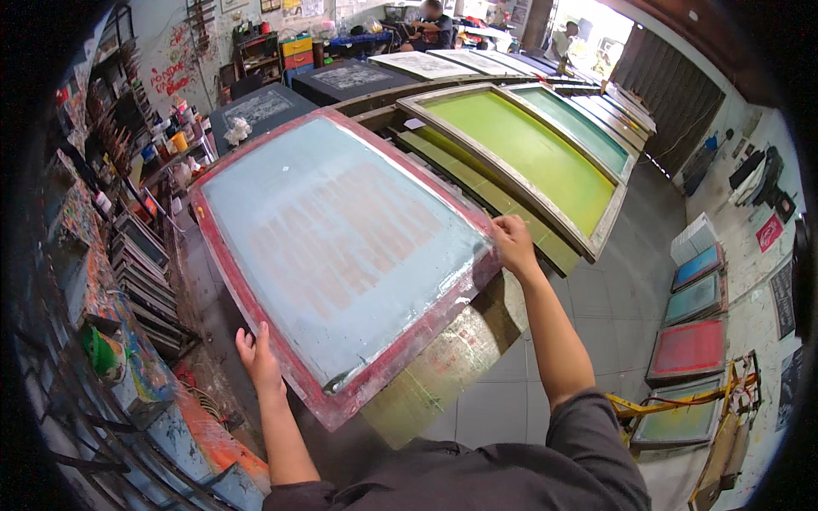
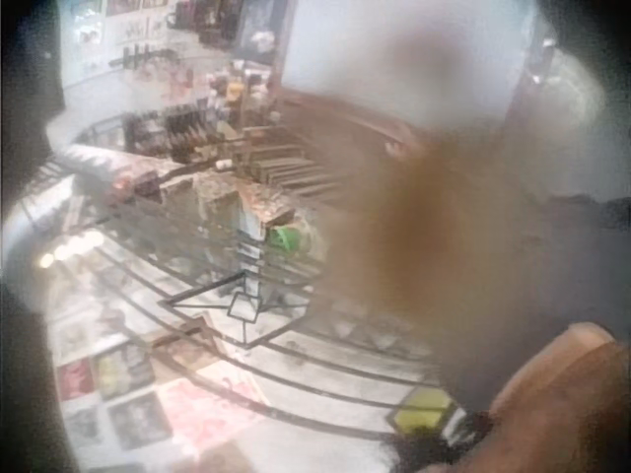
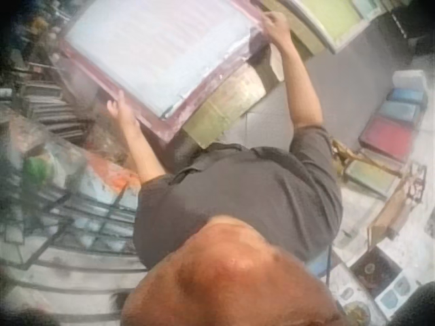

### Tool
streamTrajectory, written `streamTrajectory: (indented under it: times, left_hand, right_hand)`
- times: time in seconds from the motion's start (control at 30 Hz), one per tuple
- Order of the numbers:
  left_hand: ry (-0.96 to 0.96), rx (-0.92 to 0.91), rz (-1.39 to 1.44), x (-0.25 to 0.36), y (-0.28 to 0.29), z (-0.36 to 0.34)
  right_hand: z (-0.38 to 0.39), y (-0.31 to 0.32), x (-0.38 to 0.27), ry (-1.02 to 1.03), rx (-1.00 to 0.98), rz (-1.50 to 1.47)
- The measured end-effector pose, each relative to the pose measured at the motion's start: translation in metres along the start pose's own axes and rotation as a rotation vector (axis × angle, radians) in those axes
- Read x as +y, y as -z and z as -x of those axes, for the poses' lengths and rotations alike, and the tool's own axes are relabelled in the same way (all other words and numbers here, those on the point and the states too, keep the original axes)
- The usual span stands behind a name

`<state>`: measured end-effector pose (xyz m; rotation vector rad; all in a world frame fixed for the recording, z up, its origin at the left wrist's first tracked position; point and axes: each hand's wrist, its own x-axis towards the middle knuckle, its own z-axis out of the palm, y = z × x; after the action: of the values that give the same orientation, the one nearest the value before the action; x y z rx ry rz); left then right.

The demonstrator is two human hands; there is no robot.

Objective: The person removes masking tape from the edges of a screen printing frame, cleans the frame with a cloth, and uses a small stick to scrape or mark the screen surface. The person handles the frame, tape, cloth, and stick throughout the process.

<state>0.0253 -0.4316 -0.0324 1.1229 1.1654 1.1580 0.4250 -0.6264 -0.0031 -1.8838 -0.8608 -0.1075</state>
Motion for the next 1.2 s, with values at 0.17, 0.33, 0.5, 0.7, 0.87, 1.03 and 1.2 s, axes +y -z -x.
streamTrajectory:
  times: [0.17,0.33,0.5,0.7,0.87,1.03,1.2]
  left_hand:
    - [0.032,-0.079,0.067,-0.021,-0.005,-0.005]
    - [-0.002,-0.113,0.106,-0.015,-0.009,-0.006]
    - [-0.086,-0.071,0.051,-0.027,-0.009,-0.017]
    - [-0.197,-0.04,0.016,-0.016,-0.007,-0.005]
    - [-0.114,-0.045,-0.099,-0.009,-0.001,-0.005]
    - [-0.115,-0.103,0.013,-0.018,0.005,-0.007]
    - [-0.097,-0.117,-0.013,-0.008,-0.002,-0.001]
  right_hand:
    - [-0.051,-0.039,0.039,0.032,-0.054,0.344]
    - [-0.078,-0.052,0.05,-0.196,-0.119,0.151]
    - [-0.088,-0.056,0.064,-0.136,-0.101,0.149]
    - [-0.079,-0.046,0.05,-0.103,-0.093,0.005]
    - [-0.075,-0.033,0.027,-0.064,-0.146,-0.122]
    - [-0.069,-0.026,0.037,-0.115,-0.26,-0.296]
    - [-0.068,-0.013,0.028,-0.111,-0.268,-0.333]
